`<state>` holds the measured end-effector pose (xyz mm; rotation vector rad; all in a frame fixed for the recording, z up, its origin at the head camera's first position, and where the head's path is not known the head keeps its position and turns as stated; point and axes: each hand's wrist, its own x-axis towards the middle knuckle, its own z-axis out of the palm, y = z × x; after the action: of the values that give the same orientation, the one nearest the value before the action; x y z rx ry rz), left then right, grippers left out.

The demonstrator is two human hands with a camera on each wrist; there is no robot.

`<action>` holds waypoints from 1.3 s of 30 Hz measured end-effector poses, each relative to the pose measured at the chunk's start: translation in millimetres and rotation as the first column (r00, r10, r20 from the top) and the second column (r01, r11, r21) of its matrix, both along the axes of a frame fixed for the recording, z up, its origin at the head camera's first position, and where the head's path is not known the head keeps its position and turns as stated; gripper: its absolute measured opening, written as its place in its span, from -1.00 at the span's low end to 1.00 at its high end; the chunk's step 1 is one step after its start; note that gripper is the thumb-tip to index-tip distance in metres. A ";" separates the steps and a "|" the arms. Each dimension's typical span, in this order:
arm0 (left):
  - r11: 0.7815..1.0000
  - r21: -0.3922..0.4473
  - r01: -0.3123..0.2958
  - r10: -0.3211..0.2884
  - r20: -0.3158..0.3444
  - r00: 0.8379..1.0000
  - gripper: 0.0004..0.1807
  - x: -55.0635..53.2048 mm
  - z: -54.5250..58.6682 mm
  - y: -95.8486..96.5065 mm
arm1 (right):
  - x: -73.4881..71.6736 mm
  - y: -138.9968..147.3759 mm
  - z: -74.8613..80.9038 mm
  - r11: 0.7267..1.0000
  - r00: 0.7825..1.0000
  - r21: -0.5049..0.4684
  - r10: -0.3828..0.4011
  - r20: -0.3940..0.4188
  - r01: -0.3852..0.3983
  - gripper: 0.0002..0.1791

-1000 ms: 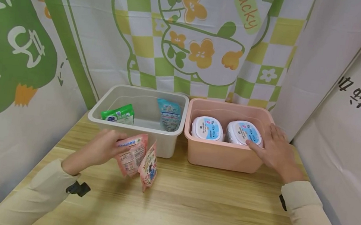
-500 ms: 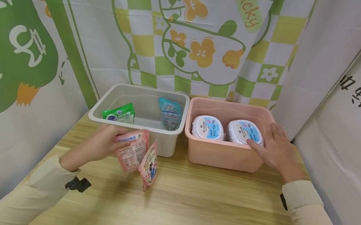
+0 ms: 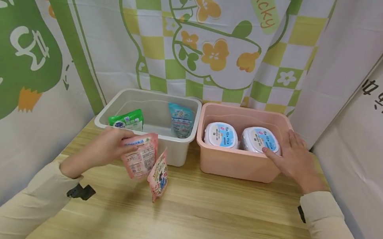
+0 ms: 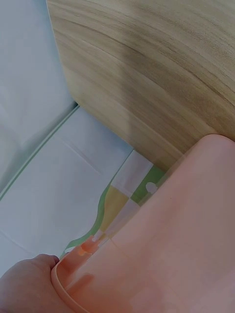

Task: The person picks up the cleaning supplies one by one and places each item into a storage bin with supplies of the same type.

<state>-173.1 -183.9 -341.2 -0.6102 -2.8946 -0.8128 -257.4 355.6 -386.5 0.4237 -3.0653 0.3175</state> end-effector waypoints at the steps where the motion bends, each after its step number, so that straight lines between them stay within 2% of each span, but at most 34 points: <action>1: 1.000 -0.001 -0.001 0.001 0.001 1.000 -0.81 -0.1 1.2 -0.1 | 0.0 0.3 -0.2 1.000 1.000 -0.001 -0.002 0.004 0.002 0.17; 6: 1.000 -0.013 -0.015 0.015 0.017 1.000 -0.85 0.7 8.6 -0.2 | -0.6 0.8 -1.1 1.000 1.000 -0.001 -0.003 0.000 0.003 0.18; 10: 0.999 -0.036 -0.018 0.018 -0.014 1.000 -0.85 2.0 14.5 -0.5 | -0.6 0.5 -1.4 1.000 1.000 0.004 0.001 -0.002 -0.001 0.18; 21: 0.999 -0.004 -0.035 0.034 -0.036 0.999 -0.86 3.1 30.6 -1.3 | -0.9 0.3 -1.3 1.000 1.000 -0.002 0.001 0.001 -0.001 0.18; 26: 0.999 -0.007 -0.032 0.032 -0.050 0.998 -0.86 2.5 39.7 -2.5 | -1.0 0.1 -0.2 1.000 1.000 -0.001 0.003 -0.001 -0.003 0.17; 34: 0.999 -0.014 -0.036 0.034 -0.111 0.993 -0.86 1.9 55.2 -4.4 | -1.6 0.7 -1.1 1.000 1.000 0.000 0.008 -0.017 -0.008 0.17; 39: 0.999 -0.014 -0.034 0.032 -0.113 0.993 -0.85 1.1 65.6 -3.5 | -2.1 2.8 -2.6 1.000 1.000 -0.003 0.006 -0.013 -0.006 0.15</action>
<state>-172.1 -187.4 -275.6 -0.5883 -2.8034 -0.7272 -259.6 358.4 -389.1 0.4331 -3.0514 0.3190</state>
